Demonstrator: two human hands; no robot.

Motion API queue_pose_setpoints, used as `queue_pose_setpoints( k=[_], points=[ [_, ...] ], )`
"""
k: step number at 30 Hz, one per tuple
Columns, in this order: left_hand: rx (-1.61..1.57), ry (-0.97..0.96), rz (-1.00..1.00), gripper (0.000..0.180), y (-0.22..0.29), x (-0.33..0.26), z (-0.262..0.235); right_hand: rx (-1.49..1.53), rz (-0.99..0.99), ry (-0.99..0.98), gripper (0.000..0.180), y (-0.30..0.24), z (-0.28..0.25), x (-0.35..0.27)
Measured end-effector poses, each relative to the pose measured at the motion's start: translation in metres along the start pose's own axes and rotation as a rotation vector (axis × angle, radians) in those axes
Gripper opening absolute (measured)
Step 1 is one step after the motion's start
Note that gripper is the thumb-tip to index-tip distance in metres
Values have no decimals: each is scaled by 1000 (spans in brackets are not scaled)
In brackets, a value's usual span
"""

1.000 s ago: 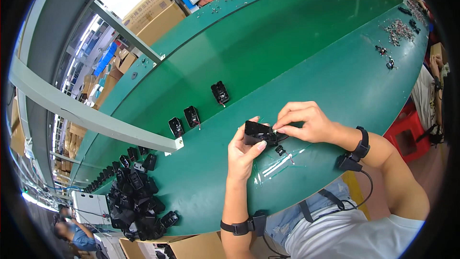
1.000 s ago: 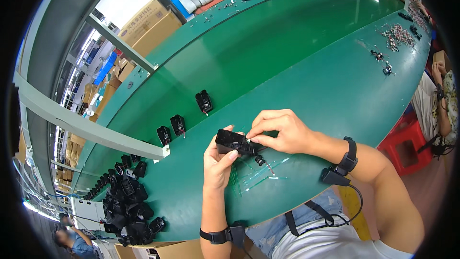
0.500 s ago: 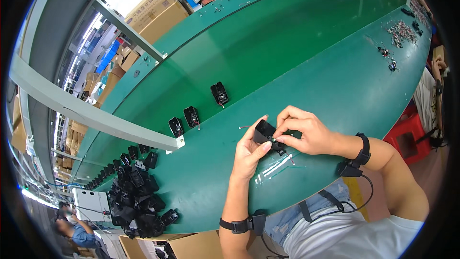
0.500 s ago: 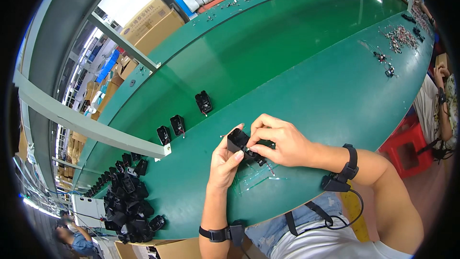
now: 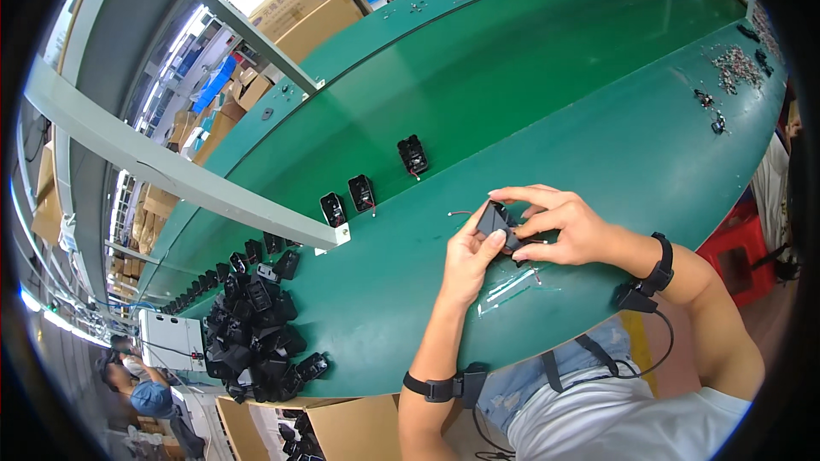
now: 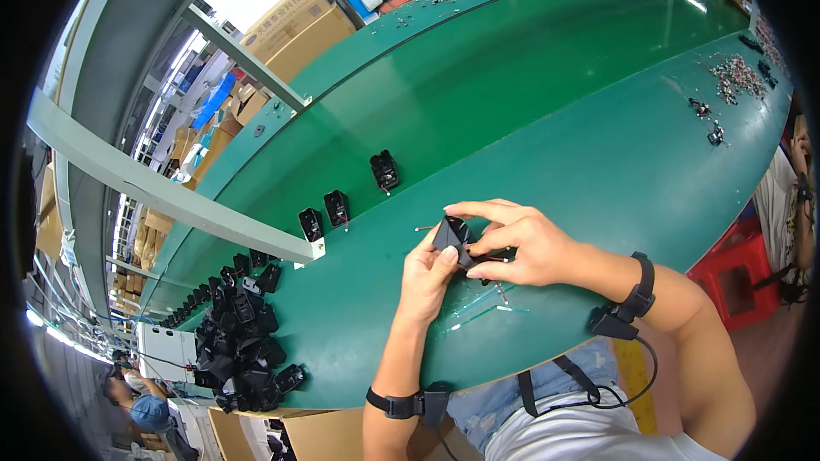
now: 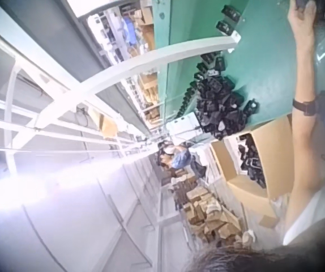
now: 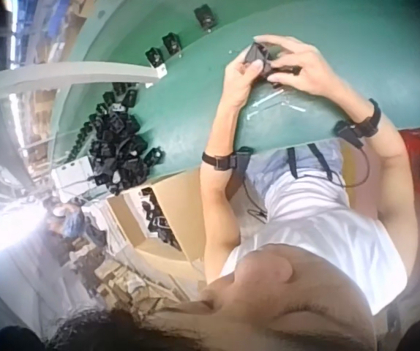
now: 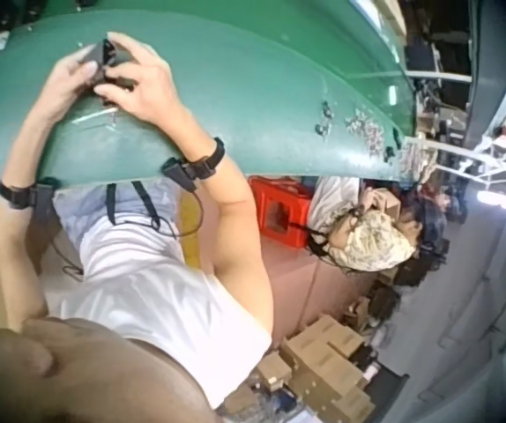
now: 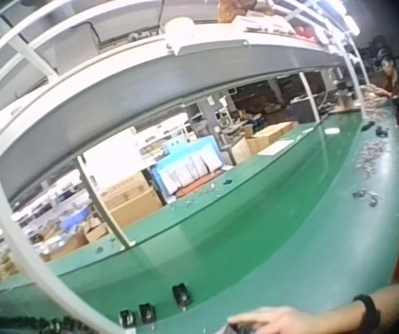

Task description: The person assembles small black electronic devices at a green workbench. They pick up a device housing, insert small internal components by hand, and place the finished unit on the table. The process is repeated for multiple units.

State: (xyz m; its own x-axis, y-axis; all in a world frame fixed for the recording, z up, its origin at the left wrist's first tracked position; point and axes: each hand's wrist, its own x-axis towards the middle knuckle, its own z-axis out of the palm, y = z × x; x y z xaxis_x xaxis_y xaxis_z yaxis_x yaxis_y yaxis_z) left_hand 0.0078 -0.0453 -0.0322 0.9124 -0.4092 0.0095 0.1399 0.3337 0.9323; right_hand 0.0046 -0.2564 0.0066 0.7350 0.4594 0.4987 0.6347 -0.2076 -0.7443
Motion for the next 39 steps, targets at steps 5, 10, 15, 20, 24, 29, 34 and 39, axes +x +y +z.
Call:
queue_pose_setpoints(
  k=[5,10,15,20,24,29,34,39],
  points=[
    [183,-17,80,60,1,-1,-3,350,185,11,23,3,3,3],
    [478,-41,137,61,16,-7,10,815,448,-16,16,6,-8,3],
    [353,-16,148,67,16,-7,14,1113,570,-83,21,5,3,0],
    [178,-91,94,63,11,-6,12,1210,605,-42,22,12,10,-6],
    [252,-86,117,58,11,-5,10,1200,561,-58,19,3,9,-3],
    [289,-44,123,57,16,-8,7,1146,595,14,20,0,17,-1],
    [191,-100,133,56,16,-9,12,1199,558,-58,19,7,14,-6],
    [158,-120,176,60,19,-11,15,1157,505,-138,28,2,7,0]
  ],
)
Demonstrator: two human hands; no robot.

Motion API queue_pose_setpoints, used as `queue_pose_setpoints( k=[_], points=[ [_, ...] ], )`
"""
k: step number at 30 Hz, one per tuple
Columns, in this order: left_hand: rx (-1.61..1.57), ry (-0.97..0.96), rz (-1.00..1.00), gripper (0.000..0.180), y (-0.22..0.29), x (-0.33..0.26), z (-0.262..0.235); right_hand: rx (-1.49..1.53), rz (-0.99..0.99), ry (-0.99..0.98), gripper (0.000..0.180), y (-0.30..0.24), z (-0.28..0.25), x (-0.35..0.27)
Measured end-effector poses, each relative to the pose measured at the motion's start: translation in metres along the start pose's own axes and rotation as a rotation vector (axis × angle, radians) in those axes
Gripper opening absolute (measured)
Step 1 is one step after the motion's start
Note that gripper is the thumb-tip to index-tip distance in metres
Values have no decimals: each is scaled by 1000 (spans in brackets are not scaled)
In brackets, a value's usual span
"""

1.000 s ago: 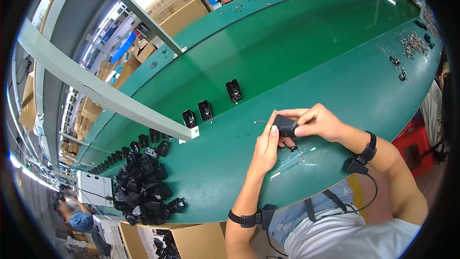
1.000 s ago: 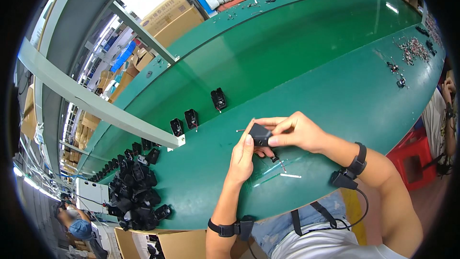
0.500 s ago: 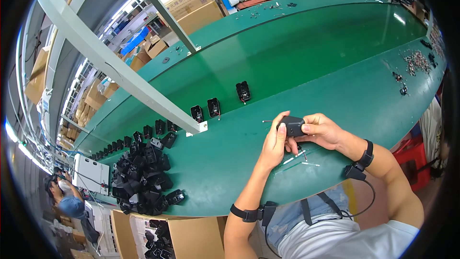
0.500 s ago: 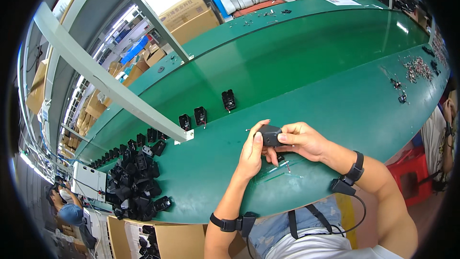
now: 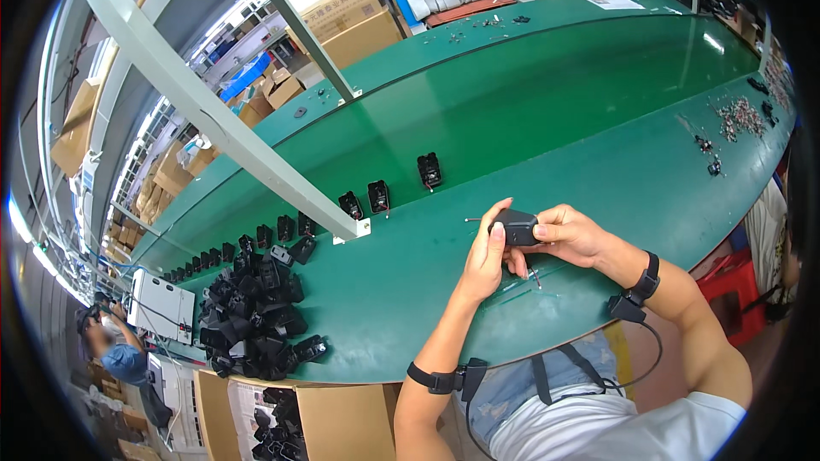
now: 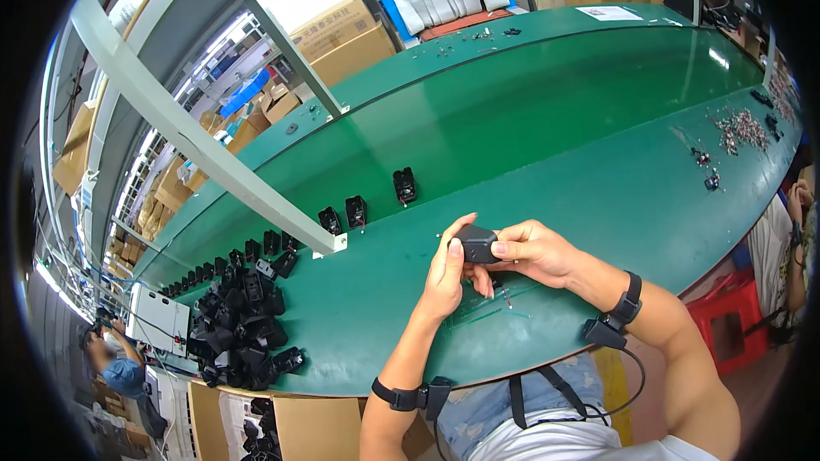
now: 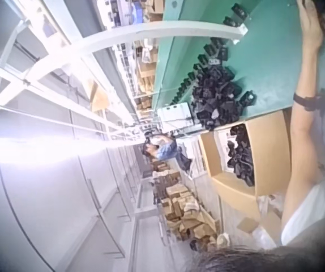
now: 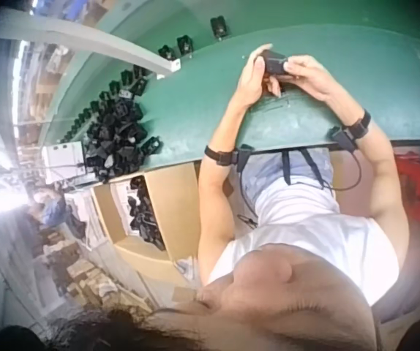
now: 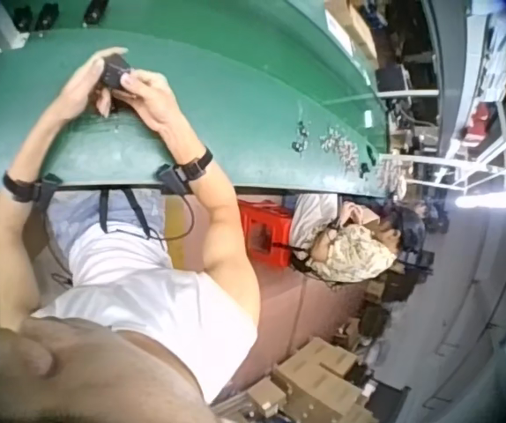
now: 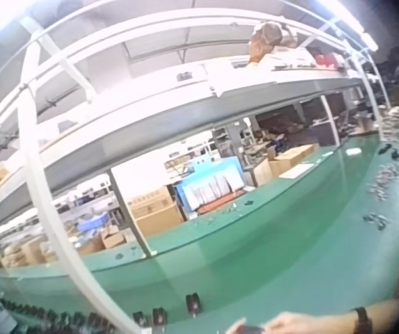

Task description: The person assembles small black electronic devices at a green workbench. They pick up a device housing, insert small internal components by hand, and place the finished unit on the table. The process is repeated for multiple units.

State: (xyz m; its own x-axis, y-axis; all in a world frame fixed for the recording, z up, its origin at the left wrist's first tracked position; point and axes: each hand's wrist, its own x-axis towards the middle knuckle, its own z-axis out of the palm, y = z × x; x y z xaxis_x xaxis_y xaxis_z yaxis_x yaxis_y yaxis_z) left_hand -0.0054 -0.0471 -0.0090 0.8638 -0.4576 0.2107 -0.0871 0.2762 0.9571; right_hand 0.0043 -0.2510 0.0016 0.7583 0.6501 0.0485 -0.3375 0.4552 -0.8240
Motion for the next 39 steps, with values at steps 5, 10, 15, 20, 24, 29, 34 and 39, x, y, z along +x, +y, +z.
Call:
queue_pose_setpoints(
  k=[5,10,15,20,24,29,34,39],
  points=[
    [377,243,-160,59,12,-9,-14,-339,-68,253,23,0,1,16],
    [1135,735,134,25,69,-96,-65,-1143,-297,164,26,-35,-2,63],
    [1797,1169,-236,44,85,-194,-122,-1670,-378,214,28,-35,-55,143],
    [1926,1261,-514,51,72,-263,-130,-1924,-210,251,27,-5,-51,200],
    [1895,1239,-538,42,64,-260,-128,-1916,-279,282,31,-14,-57,186],
    [1682,1103,-191,28,47,-249,-134,-1643,-328,167,31,-32,-49,135],
    [1424,758,-64,20,35,-186,-113,-1639,-74,-16,45,-15,-20,92],
    [1336,373,-26,26,27,-86,-52,-1713,-23,82,33,11,-10,88]
  ],
)
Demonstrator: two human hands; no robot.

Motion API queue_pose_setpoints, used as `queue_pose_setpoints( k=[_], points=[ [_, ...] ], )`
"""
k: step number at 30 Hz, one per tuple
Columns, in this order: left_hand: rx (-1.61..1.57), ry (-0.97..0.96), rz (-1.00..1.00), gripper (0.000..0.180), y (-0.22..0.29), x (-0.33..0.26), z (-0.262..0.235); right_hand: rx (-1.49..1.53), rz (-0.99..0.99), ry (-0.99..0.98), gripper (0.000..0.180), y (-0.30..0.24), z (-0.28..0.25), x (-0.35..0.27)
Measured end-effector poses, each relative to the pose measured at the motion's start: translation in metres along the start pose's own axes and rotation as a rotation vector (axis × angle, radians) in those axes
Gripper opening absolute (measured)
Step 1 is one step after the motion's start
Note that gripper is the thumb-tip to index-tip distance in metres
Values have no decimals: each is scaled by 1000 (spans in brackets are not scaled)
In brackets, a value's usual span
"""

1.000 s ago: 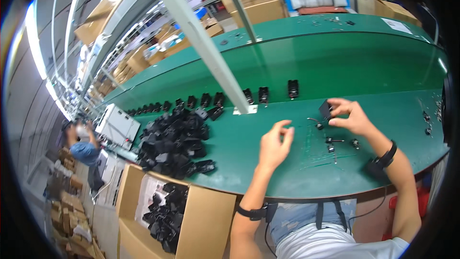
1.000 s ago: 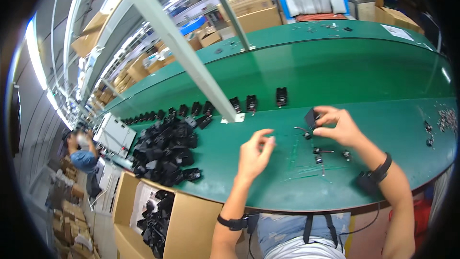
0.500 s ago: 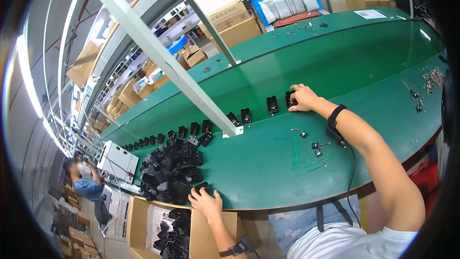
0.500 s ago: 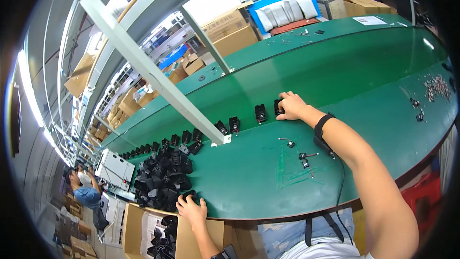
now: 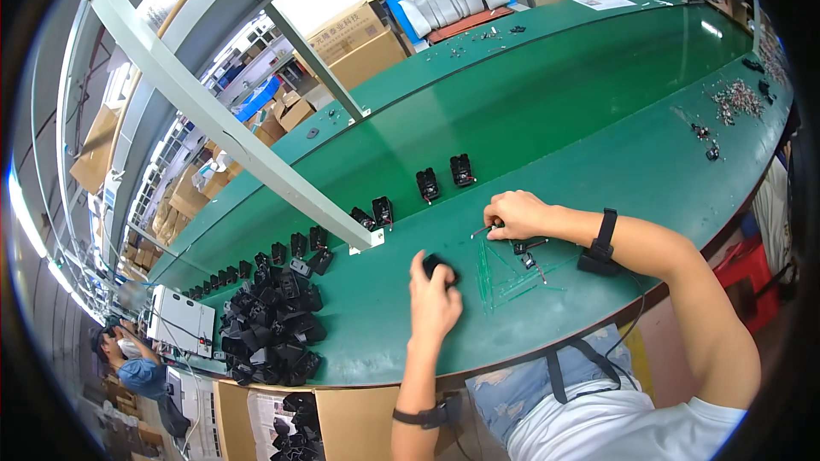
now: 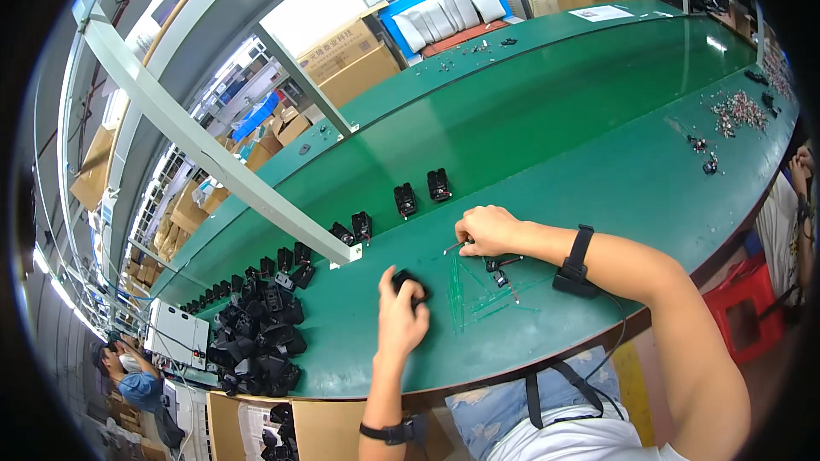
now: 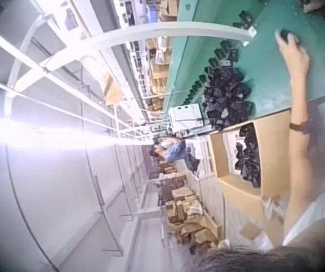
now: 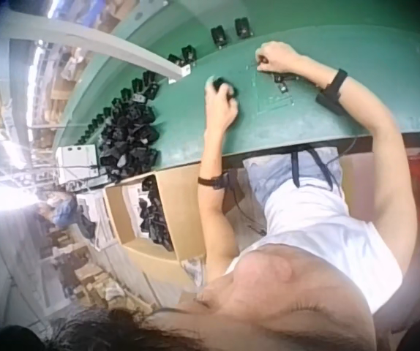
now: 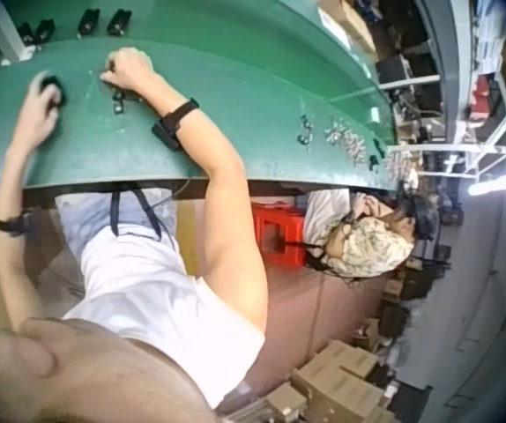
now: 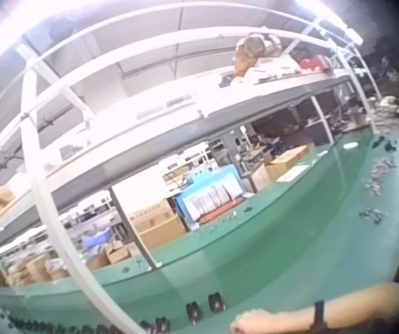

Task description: The person assembles small black electronic devices at a green workbench. They pick up a device housing, insert small internal components by hand, and place the finished unit on the table. The process is repeated for multiple units.

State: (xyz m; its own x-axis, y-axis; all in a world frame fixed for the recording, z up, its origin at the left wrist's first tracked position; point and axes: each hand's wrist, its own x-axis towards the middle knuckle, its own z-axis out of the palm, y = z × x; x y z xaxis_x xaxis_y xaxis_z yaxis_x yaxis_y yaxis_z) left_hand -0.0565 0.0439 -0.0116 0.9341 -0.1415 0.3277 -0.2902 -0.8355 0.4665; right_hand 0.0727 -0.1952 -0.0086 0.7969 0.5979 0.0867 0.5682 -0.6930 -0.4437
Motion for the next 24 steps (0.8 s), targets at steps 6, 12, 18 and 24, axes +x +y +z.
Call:
queue_pose_setpoints(
  k=[6,12,18,24],
  points=[
    [-187,15,21,27,28,40,30,268,-11,144,11,2,-9,-22],
    [-384,-25,88,37,45,64,41,806,-70,223,8,7,-30,-63],
    [-418,-43,257,35,67,69,46,825,-93,435,9,10,-24,-82],
    [-422,-79,206,66,57,61,56,586,-193,561,15,-14,-27,-91]
  ],
)
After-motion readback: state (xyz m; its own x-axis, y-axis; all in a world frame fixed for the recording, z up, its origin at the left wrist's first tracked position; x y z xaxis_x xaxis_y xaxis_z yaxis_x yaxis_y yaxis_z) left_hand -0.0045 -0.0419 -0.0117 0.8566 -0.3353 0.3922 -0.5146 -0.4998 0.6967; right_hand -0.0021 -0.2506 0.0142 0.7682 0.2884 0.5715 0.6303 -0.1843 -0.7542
